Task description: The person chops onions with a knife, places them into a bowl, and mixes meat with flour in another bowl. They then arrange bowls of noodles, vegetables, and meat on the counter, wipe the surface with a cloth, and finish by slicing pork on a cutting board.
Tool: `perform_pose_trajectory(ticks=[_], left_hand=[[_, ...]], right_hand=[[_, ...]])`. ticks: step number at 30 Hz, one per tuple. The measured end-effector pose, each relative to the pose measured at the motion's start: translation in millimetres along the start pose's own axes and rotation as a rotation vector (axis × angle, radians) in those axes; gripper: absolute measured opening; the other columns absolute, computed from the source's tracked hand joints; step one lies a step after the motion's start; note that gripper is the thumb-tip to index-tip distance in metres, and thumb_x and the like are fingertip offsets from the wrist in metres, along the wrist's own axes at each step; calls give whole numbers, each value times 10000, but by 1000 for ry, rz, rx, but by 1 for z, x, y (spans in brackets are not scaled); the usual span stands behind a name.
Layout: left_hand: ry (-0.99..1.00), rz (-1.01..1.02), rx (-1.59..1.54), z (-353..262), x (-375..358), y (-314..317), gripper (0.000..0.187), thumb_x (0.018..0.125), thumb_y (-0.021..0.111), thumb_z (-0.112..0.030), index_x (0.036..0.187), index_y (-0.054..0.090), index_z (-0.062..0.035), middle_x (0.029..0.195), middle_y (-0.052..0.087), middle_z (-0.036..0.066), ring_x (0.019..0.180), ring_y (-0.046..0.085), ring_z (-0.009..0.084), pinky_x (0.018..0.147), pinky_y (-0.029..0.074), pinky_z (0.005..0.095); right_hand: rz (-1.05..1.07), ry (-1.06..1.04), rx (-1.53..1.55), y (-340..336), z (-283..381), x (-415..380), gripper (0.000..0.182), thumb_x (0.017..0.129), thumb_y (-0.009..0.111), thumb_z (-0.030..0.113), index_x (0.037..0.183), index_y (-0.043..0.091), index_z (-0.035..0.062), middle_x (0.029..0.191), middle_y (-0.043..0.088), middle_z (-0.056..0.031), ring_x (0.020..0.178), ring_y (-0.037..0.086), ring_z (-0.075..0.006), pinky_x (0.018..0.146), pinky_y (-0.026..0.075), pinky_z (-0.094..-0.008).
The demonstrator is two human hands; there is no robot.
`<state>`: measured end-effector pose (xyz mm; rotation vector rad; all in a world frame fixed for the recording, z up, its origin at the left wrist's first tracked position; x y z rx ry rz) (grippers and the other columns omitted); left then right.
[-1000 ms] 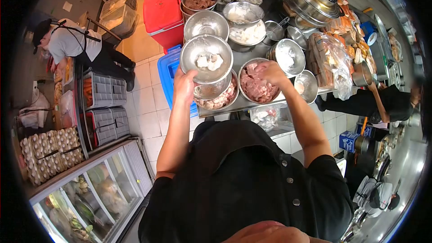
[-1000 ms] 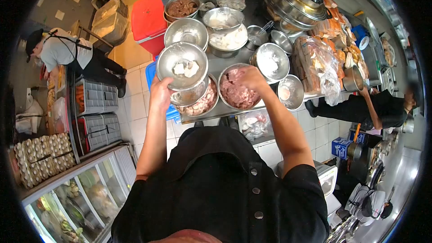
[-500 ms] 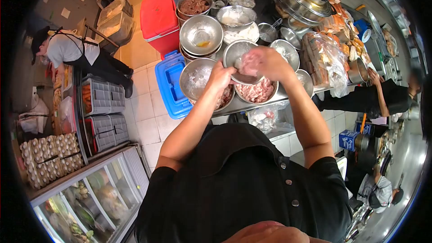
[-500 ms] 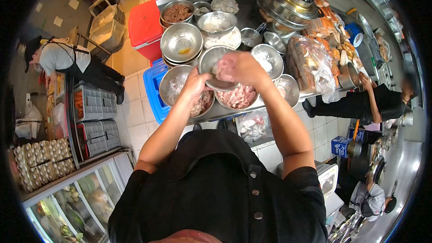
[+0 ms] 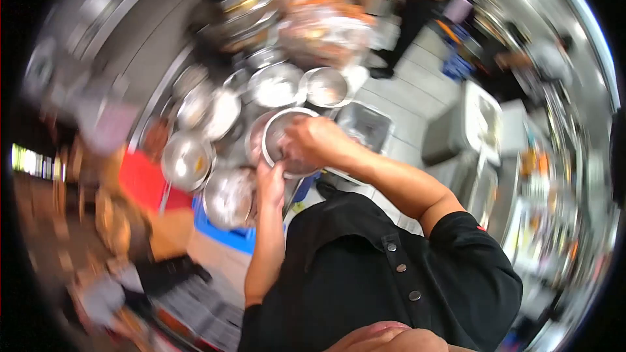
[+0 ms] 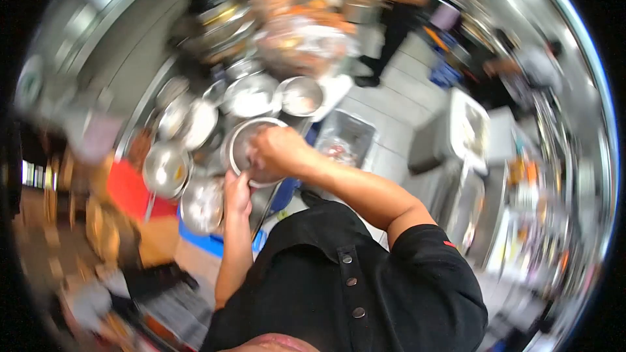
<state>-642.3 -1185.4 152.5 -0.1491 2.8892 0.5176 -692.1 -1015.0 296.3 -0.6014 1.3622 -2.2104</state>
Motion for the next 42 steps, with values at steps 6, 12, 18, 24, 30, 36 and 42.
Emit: perform_pose_trajectory(ticks=[6,12,18,24,30,36,42], left_hand=[[-252,475,-22,61,-46,101,519,877,577,62,1391,541,-2,1275,653,92,1124,658,208,978,539,350],[-500,763,115,121,-153,226,569,889,571,56,1446,473,-12,1332,632,141,1100,691,228,918,599,348],[-525,1074,254,219,-309,371,533,891,561,50,1411,463,-15,1280,635,144,1072,714,263,811,663,407],[-795,1226,275,361,-497,496,593,885,602,14,1453,441,-41,1331,620,152,1143,695,318,838,660,500],[-880,1438,378,416,-668,622,630,888,641,12,1473,414,-36,1311,606,137,1106,699,277,830,664,456],[-923,1517,450,520,-790,743,525,891,669,-14,1381,482,-18,1201,651,149,966,728,255,730,656,399],[-999,1683,598,628,-907,890,480,896,679,-75,1334,505,19,1124,671,167,898,737,258,687,654,407]], right_hand=[[-257,297,-145,14,-22,-176,129,859,692,129,905,647,18,926,662,-186,799,698,-408,728,560,-520],[-876,682,51,-47,-9,-402,85,847,725,80,898,664,50,817,638,-117,722,645,-312,653,519,-425],[-1284,1222,320,1,24,-695,92,887,732,92,909,696,11,767,672,-89,690,653,-190,643,522,-353],[-1769,1530,465,70,101,-971,83,919,725,68,873,678,17,718,638,-4,602,593,-84,536,491,-258],[-2052,1772,213,97,145,-1200,78,924,714,78,874,668,41,701,628,-7,562,584,-84,492,480,-247],[-1758,2238,-268,310,154,-1435,140,899,712,128,832,642,27,615,604,-34,498,578,-126,461,464,-288],[-1111,2850,920,491,263,-1412,233,868,715,212,954,691,-3,1005,744,-211,931,720,-347,796,567,-527]])
Point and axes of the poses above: each hand's wrist, its own x-axis towards the middle knuckle, its own y-axis out of the palm, z = x × y, the point moved 2 cm from there along x, towards the middle knuckle
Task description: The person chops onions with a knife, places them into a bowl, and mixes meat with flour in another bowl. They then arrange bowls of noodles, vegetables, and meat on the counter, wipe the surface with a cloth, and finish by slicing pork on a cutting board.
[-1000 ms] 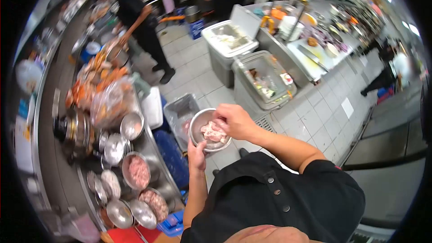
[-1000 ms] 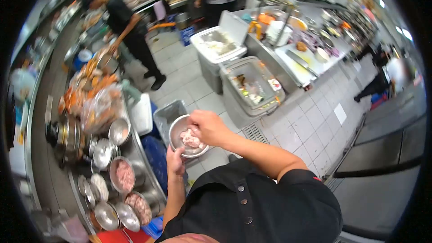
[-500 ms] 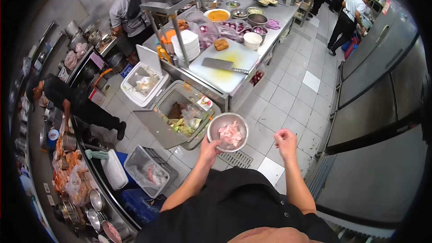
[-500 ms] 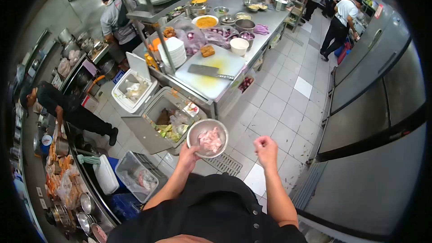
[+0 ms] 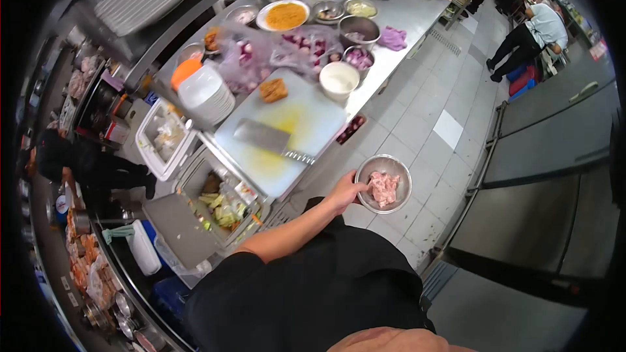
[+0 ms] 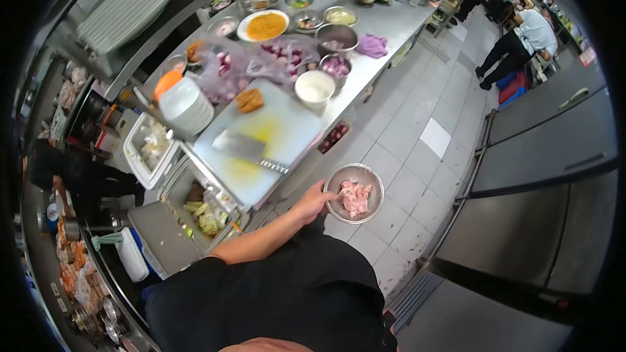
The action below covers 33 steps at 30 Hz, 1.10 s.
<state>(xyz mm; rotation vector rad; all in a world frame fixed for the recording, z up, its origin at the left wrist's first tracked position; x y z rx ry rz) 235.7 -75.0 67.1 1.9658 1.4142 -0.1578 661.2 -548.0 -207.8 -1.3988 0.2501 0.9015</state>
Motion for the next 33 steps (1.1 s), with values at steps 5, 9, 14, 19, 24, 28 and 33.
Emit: perform_pose_trajectory(ticks=[5,9,14,19,24,28,33], left_hand=[[-37,94,102,-65,147,83,491,904,662,-71,1356,496,27,1127,668,173,891,743,249,684,664,392],[-54,177,122,-108,264,159,540,901,658,-50,1400,463,25,1138,667,180,905,744,247,688,669,397],[-90,169,146,-132,411,227,568,914,656,-44,1439,440,-25,1161,668,165,928,748,250,720,669,405],[-67,85,85,-176,520,266,567,905,628,-45,1445,453,-29,1142,676,162,878,754,268,689,672,437],[-3,-69,-12,-252,600,292,536,897,632,-43,1412,486,-31,1116,682,170,832,760,275,634,676,443],[53,-120,-60,-291,687,308,486,908,631,-43,1376,500,-26,1110,687,160,838,761,264,645,677,435],[100,-132,-68,-342,822,314,521,916,633,-56,1409,470,-26,1147,678,161,895,753,261,708,676,441]], right_hand=[[160,293,349,-57,62,-2,212,871,702,192,942,691,-7,946,739,-203,856,720,-340,739,575,-514],[163,370,470,-94,114,58,195,874,691,176,932,691,-10,898,734,-196,795,720,-335,694,581,-504],[195,418,477,-142,177,210,177,877,678,157,920,691,-14,839,729,-187,720,720,-328,637,588,-491],[65,228,488,-272,304,462,184,882,658,157,819,696,-11,726,710,-179,595,699,-299,541,567,-461],[-307,-411,122,-444,611,665,234,878,686,204,858,740,-24,641,687,-148,570,710,-244,543,562,-386],[-78,-619,430,-528,877,672,211,939,686,158,1050,721,-18,846,739,-105,684,728,-187,571,572,-317],[38,-821,424,-551,1068,677,205,941,709,154,1052,721,-18,870,745,-95,715,719,-169,631,571,-301]])
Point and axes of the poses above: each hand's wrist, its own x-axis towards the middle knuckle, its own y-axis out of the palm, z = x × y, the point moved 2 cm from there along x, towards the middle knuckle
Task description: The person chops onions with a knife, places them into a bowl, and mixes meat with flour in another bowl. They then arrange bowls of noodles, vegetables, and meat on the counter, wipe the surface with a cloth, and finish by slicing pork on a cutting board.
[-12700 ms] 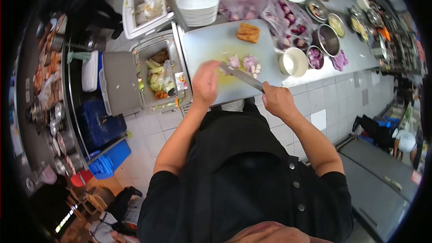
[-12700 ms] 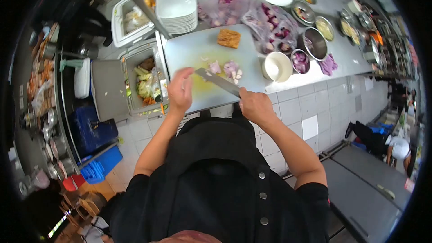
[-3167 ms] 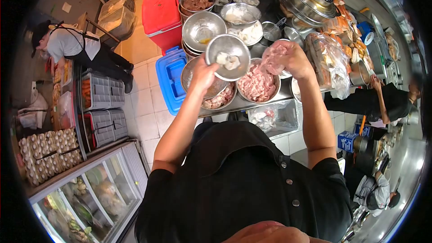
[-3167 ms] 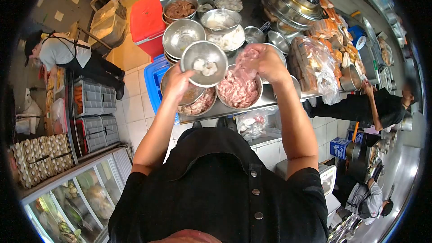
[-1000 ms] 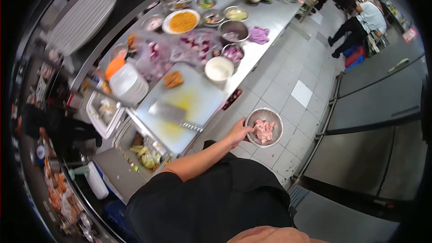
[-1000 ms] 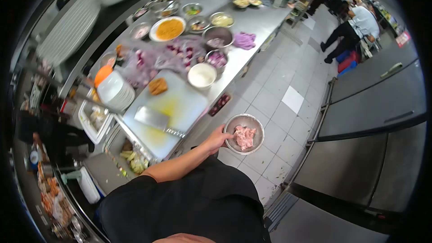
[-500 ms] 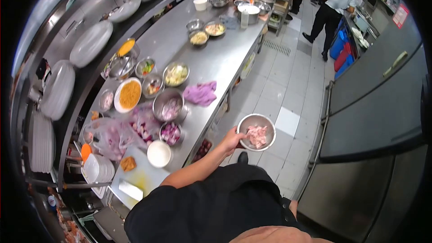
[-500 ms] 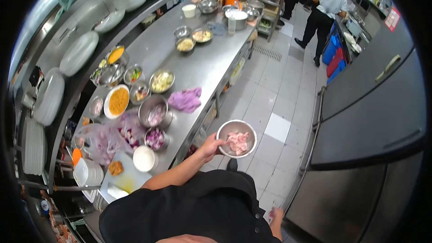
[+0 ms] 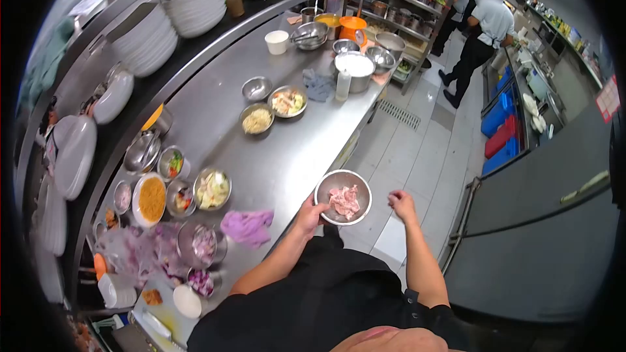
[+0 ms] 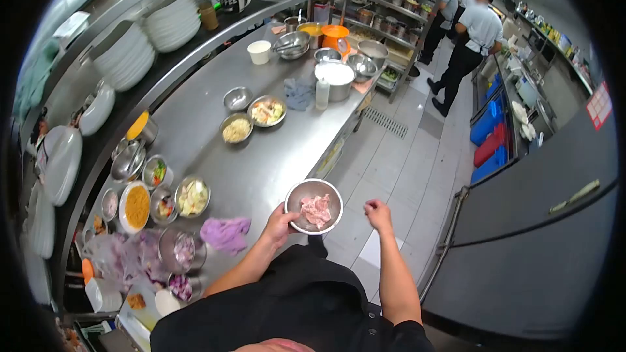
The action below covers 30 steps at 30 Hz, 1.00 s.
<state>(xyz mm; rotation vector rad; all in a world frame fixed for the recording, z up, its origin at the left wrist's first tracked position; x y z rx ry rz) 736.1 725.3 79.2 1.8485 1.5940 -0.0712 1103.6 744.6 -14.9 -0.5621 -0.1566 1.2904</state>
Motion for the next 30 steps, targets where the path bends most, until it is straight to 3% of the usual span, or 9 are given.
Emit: perform_pose_trajectory(ticks=[1,5,9,13,17,21,24,28,30], left_hand=[[1,-1,39,-17,27,11,534,920,631,-58,1424,456,-23,1207,662,174,956,747,275,766,677,470],[32,-28,-32,-60,111,50,574,878,657,-23,1401,431,50,1226,623,222,966,736,310,714,678,429],[57,-88,-37,-100,177,79,601,874,679,-32,1404,412,64,1263,605,248,973,735,316,742,674,435],[129,-119,-62,-136,225,101,552,896,662,-33,1396,434,24,1226,632,192,929,744,270,710,682,400],[167,-231,-88,-143,264,115,591,876,698,-45,1398,436,41,1204,650,195,957,734,277,709,668,408],[215,-404,-126,-147,293,147,515,897,644,-2,1378,461,12,1227,634,178,950,741,257,718,683,383],[214,-476,-169,-152,315,177,606,892,698,-51,1416,417,63,1258,613,199,986,727,281,726,667,400],[226,-527,-230,-164,356,216,648,892,696,-53,1448,386,69,1258,611,207,965,734,283,731,667,393],[217,-561,-237,-169,376,229,648,890,694,-51,1447,386,71,1262,611,212,961,735,282,726,667,387]], right_hand=[[57,-33,-54,1,13,28,200,944,708,153,1046,725,-19,874,746,-97,715,713,-164,638,569,-303],[130,14,-131,-19,43,119,191,946,707,146,1035,729,-21,850,745,-93,714,699,-155,650,564,-312],[93,-148,-228,-41,105,246,199,936,713,148,1013,730,-35,821,747,-97,732,699,-148,685,561,-318],[69,-453,-399,-29,239,357,265,898,739,218,1063,749,12,992,766,-209,933,745,-350,840,577,-431],[155,-631,-699,19,304,494,303,875,733,183,1124,737,10,1063,762,-218,1019,732,-377,913,571,-432],[308,-767,-793,65,312,605,369,795,744,142,1133,721,-5,1067,753,-217,1038,719,-400,956,568,-471],[509,-935,-1105,87,304,644,244,818,632,77,1017,761,21,1029,749,-261,1019,735,-389,934,580,-465],[688,-1048,-1039,115,291,684,183,799,670,90,929,781,25,983,751,-260,989,737,-392,888,590,-454],[783,-977,-718,115,296,693,115,783,741,97,868,786,34,896,778,-183,885,754,-315,767,599,-402]])
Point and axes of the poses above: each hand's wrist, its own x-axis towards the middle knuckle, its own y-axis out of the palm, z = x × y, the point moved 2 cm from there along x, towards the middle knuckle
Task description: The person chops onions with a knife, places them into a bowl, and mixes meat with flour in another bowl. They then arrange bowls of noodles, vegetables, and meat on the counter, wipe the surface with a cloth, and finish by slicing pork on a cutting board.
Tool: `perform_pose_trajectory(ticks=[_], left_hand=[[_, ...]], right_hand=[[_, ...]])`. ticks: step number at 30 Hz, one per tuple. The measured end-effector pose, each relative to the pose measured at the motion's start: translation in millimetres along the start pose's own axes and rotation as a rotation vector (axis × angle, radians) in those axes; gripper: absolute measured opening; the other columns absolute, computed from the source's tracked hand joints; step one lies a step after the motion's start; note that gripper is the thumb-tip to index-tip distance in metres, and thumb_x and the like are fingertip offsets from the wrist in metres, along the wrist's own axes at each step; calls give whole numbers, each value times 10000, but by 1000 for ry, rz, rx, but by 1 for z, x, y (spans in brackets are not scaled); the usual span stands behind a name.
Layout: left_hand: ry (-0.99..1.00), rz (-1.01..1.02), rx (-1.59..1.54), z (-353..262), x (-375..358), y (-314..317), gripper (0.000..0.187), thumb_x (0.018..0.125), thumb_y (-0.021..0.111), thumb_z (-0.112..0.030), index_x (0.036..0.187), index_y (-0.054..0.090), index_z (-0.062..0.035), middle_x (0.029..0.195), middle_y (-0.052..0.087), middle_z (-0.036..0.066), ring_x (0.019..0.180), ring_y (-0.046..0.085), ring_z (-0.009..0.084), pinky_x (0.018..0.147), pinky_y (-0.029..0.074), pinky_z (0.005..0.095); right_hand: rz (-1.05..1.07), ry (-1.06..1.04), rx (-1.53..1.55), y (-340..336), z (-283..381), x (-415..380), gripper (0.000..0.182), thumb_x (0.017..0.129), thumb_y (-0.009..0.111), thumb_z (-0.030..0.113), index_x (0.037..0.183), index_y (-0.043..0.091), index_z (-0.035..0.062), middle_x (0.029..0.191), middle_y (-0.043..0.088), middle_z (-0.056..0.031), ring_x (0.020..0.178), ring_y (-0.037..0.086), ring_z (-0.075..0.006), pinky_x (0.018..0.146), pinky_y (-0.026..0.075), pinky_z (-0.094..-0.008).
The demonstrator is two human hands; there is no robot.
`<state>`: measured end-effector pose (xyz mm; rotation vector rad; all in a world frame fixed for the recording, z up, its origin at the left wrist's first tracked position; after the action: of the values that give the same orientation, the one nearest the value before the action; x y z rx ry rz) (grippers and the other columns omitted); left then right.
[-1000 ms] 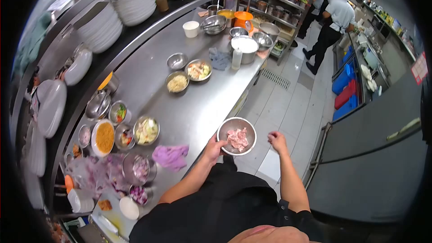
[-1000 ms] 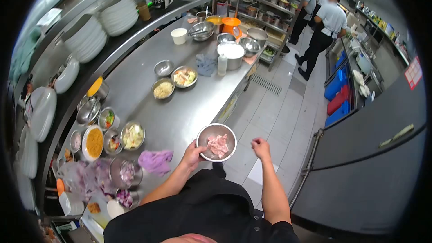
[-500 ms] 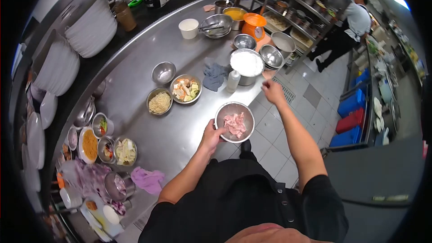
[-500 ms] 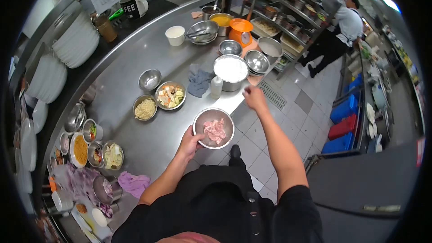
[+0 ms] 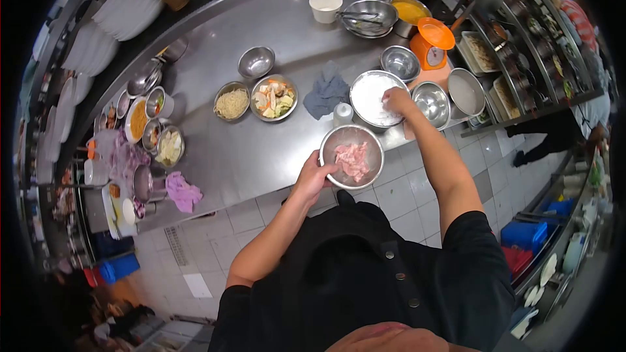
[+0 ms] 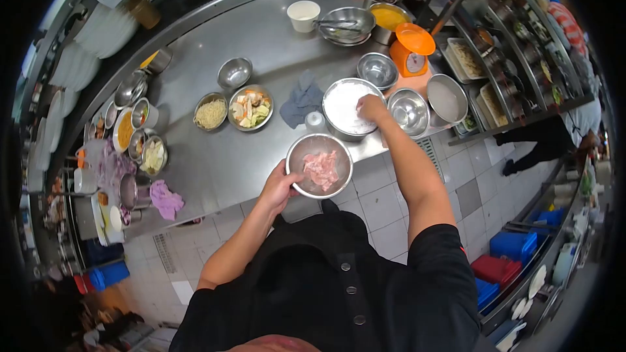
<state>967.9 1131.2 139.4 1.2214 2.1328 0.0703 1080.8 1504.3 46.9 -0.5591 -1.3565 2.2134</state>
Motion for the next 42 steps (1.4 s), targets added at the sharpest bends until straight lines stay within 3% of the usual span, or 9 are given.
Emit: perform_pose_trajectory(ticks=[3,8,12,15,19,25,31,34,42], left_hand=[[-10,-50,4,5,26,29,664,882,688,-48,1455,375,76,1275,610,232,941,741,280,701,662,369],[-9,-77,10,-10,61,76,687,865,667,-34,1475,362,55,1224,627,230,848,748,279,622,647,349],[32,-65,51,-23,67,91,691,855,642,-22,1474,340,40,1151,639,218,777,730,278,563,637,356],[36,-86,9,-32,42,81,673,846,634,-21,1459,363,32,1151,640,207,757,724,268,547,625,350],[96,-116,-98,-24,-13,23,645,843,612,-31,1445,388,23,1138,647,191,748,721,256,531,612,345],[242,-386,-293,34,-141,-130,674,820,558,-49,1476,401,-31,1118,659,144,774,719,230,523,603,353],[478,-628,-416,103,-296,-300,585,864,614,-50,1408,413,24,1085,664,179,749,724,239,489,594,351],[432,-823,-386,142,-359,-370,517,901,615,-93,1369,436,32,1050,669,189,684,707,235,490,593,351],[207,-1060,-306,240,-451,-510,518,868,620,-76,1343,455,50,1049,690,240,710,733,298,512,611,382]], right_hand=[[66,360,603,-8,-30,19,176,759,801,81,930,787,45,888,774,-90,815,720,-190,701,565,-322],[31,245,1102,-92,27,-18,219,837,711,-11,1037,772,54,952,752,-53,824,673,-122,754,538,-279],[60,-91,587,-128,108,-80,227,890,602,-29,1047,756,26,928,749,-87,899,682,-145,832,545,-321],[162,-332,267,-122,163,-115,368,810,739,13,1175,736,60,1089,752,-186,1022,722,-363,949,550,-413],[-22,-752,-7,-101,242,-145,413,755,765,18,1164,736,61,1108,715,-229,942,694,-434,886,556,-486],[399,-749,16,14,411,-160,532,664,740,-58,1184,726,55,1120,694,-215,979,683,-454,876,586,-445],[276,-1125,-7,144,613,-227,430,721,661,-66,1136,719,32,987,723,-250,944,693,-456,861,568,-517],[576,-902,-111,243,697,-241,360,741,678,25,1100,702,9,1087,698,-305,1062,670,-439,928,532,-513],[581,-1154,36,424,817,-324,290,771,729,68,1061,728,50,1018,712,-272,1023,681,-461,898,553,-525]])
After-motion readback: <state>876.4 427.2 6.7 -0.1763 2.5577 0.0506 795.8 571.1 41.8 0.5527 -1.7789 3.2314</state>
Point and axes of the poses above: each hand's wrist, its own x-axis towards the middle knuckle, its own y-axis out of the palm, z = x × y, the point moved 2 cm from there along x, towards the middle knuckle
